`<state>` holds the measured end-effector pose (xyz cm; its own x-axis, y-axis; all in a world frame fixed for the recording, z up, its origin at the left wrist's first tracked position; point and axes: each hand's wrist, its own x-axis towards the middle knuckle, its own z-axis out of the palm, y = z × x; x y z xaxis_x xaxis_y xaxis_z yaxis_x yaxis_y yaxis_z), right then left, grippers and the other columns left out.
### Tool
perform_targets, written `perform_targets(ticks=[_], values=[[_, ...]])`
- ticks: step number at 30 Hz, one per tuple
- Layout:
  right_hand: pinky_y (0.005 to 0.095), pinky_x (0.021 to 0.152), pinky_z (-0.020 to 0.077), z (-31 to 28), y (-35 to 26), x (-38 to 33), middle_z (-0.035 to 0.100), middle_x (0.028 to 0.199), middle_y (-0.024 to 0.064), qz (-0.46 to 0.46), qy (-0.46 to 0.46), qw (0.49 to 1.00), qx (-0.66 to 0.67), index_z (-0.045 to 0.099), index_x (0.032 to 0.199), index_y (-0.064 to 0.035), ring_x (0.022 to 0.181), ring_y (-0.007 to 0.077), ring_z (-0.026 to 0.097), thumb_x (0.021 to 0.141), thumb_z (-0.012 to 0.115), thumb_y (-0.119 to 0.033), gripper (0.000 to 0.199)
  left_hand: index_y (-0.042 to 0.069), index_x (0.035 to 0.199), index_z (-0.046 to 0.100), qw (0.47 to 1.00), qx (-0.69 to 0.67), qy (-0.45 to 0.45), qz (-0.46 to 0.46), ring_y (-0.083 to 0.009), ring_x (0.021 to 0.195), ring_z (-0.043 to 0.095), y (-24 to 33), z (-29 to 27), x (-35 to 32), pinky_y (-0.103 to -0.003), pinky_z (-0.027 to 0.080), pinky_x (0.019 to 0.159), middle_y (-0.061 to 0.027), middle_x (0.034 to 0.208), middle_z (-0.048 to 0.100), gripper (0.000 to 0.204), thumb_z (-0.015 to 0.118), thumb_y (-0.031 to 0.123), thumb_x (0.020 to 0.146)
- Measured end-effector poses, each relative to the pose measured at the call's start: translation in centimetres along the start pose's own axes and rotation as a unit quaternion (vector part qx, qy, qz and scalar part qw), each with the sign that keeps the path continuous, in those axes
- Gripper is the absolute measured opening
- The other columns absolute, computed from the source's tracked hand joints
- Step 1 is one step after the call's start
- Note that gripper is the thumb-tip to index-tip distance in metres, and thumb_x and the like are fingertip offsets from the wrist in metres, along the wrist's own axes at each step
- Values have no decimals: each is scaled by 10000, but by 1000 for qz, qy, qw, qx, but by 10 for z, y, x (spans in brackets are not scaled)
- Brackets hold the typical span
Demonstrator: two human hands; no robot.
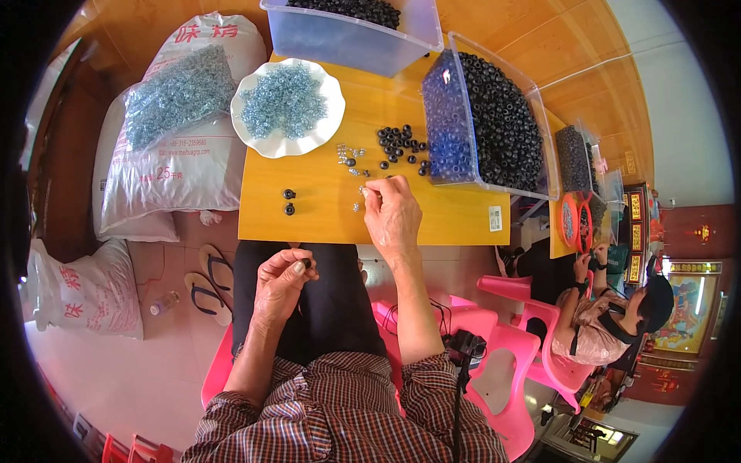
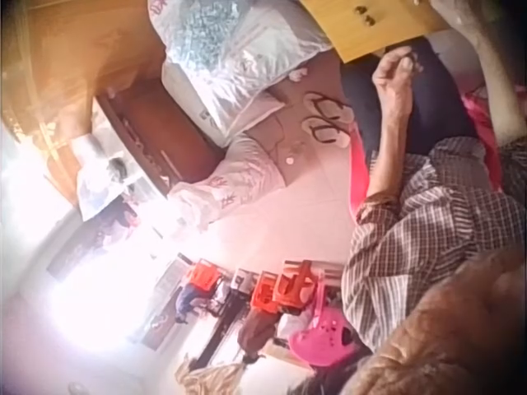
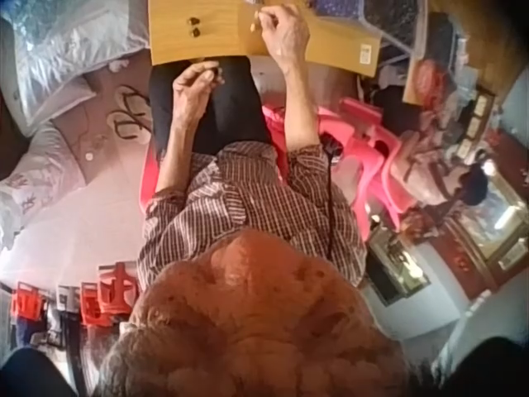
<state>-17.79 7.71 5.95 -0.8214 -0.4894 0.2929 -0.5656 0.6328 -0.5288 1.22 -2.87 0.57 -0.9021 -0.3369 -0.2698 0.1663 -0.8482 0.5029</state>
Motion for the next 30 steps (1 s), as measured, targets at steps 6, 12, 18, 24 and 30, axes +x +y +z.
perform_targets(ticks=[6,12,18,24,30], values=[[297,539,478,5,-15,10,576,814,82,-3,-1,1000,-6,657,882,-30,576,180,587,811,667,-21,72,-17,1005,655,1000,-4,5,-5,-175,799,622,-1,-3,1,-314,523,764,-104,920,655,159,652,65,868],[316,562,479,21,-23,25,559,830,70,-47,5,999,-11,665,886,-73,611,209,599,807,681,-58,82,-23,1013,654,1000,-3,3,-2,-179,807,627,0,-3,1,-313,526,765,-105,915,658,165,648,63,871],[397,614,486,33,-22,33,556,863,74,-50,-16,995,-86,664,858,-116,723,289,609,813,676,-121,47,-25,1023,654,1000,-5,6,8,-177,813,629,1,-4,1,-316,527,764,-102,914,658,171,643,58,874],[413,625,486,33,-26,33,542,867,88,-59,-33,992,-109,634,877,-100,734,310,605,814,664,-101,70,-25,1026,654,1000,-4,8,5,-175,818,629,3,-5,0,-317,528,760,-100,912,658,172,640,59,876],[289,559,475,27,-24,12,580,824,73,-61,-1,992,110,584,938,-31,633,161,588,885,589,-24,54,-21,1040,648,1000,-20,0,9,-181,810,618,3,-3,-2,-328,517,773,-106,926,650,180,632,65,883]])
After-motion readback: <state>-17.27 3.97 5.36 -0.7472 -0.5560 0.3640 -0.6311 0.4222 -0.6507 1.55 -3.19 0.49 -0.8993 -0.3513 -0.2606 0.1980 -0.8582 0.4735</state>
